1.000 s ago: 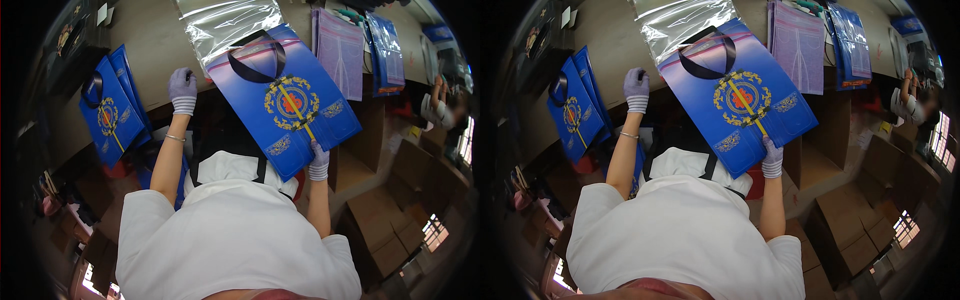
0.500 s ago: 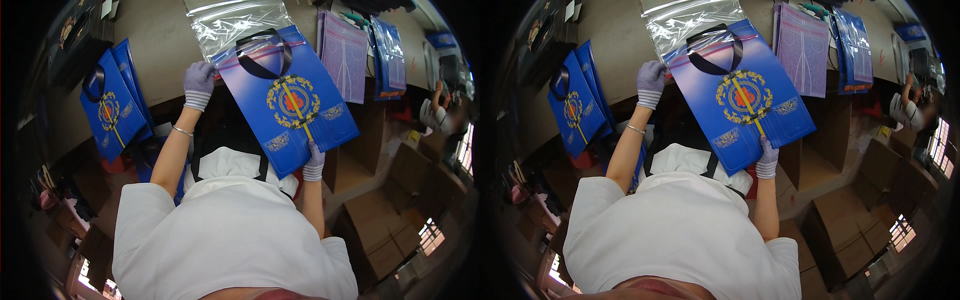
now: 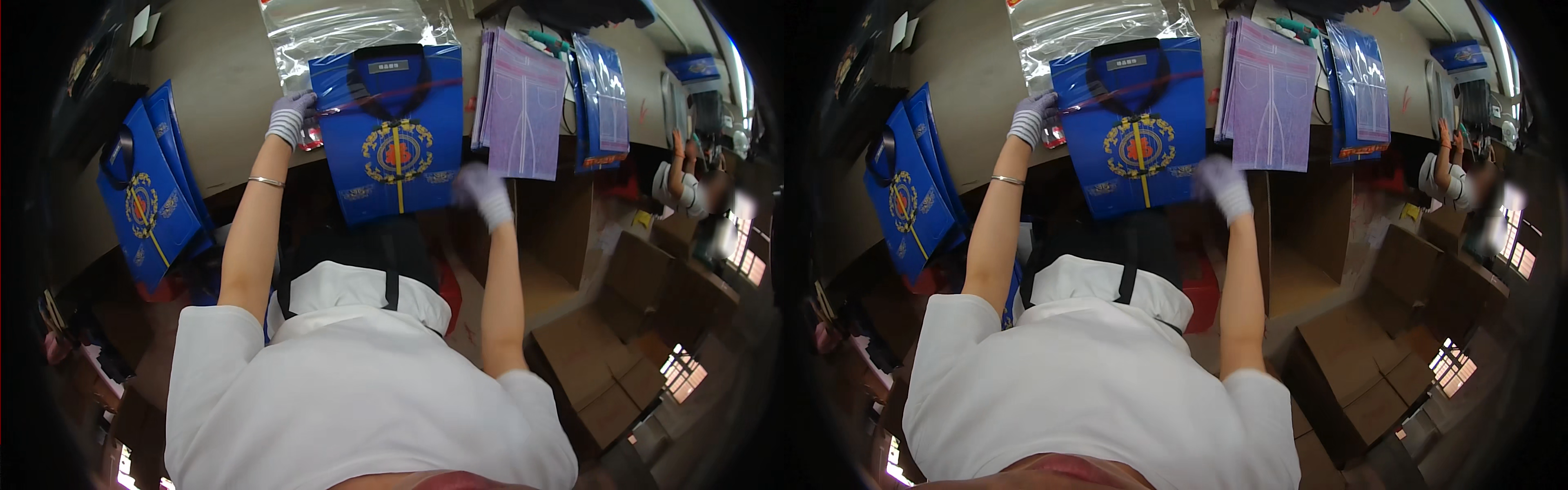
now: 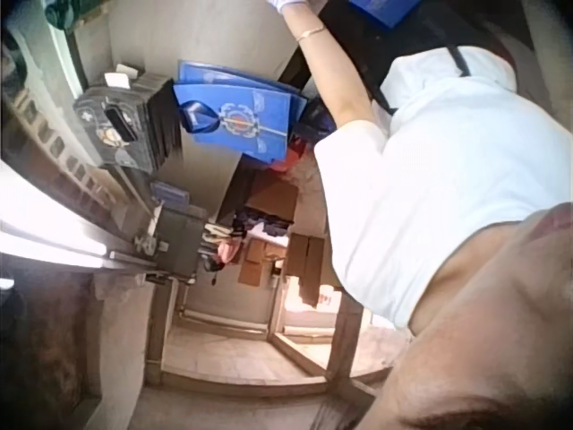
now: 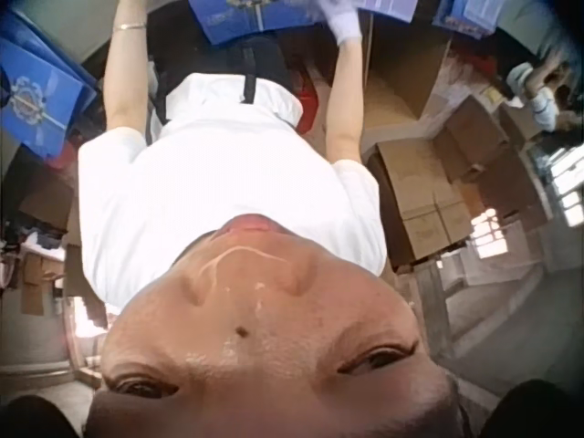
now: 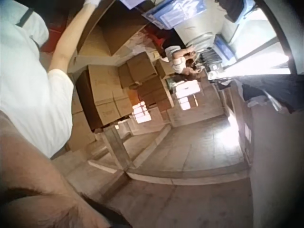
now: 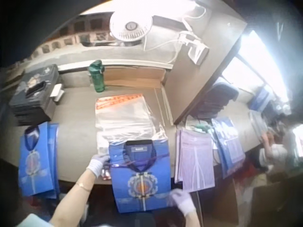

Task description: The recorder is placing folders and printed materials into clear plastic adhesive bags.

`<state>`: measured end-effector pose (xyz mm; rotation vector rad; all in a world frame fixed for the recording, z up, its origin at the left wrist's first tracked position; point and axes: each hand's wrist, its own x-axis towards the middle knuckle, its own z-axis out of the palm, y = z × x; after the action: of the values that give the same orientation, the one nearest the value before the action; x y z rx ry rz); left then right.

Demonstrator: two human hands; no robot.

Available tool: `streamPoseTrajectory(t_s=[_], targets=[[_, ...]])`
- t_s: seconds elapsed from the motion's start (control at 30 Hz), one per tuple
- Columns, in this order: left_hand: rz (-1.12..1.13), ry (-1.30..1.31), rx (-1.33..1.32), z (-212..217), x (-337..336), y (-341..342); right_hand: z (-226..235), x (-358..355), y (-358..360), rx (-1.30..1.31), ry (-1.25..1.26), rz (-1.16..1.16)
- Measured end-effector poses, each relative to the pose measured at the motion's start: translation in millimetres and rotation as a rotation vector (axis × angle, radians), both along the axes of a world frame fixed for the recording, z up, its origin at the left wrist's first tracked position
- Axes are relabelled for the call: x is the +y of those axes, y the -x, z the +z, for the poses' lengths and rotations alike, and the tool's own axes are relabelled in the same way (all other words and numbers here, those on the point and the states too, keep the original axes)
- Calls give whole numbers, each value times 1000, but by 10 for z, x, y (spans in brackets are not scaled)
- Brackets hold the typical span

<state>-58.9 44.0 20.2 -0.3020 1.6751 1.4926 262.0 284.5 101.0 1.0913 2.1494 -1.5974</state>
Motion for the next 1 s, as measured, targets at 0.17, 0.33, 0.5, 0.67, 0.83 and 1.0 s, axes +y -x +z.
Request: streamPoseTrajectory(t_s=[0.17, 0.33, 0.5, 0.67, 0.83, 1.0], targets=[[22, -15, 5, 9, 225, -13, -524, 1045, 1513, 227, -767, -171], [100, -33, -55, 27, 91, 63, -416, 1063, 1948, 305, -620, -220], [121, -10, 125, 169, 138, -148, -757, 1062, 1382, 246, -327, -318], [35, 135, 169, 318, -93, -641, -604, 595, 834, 208, -171, -510], [-181, 192, 122, 44, -770, -1538, -731, 119, -161, 10, -196, -379], [-670, 164, 186, 119, -952, -1805, -1016, -298, -948, 57, 438, -817]])
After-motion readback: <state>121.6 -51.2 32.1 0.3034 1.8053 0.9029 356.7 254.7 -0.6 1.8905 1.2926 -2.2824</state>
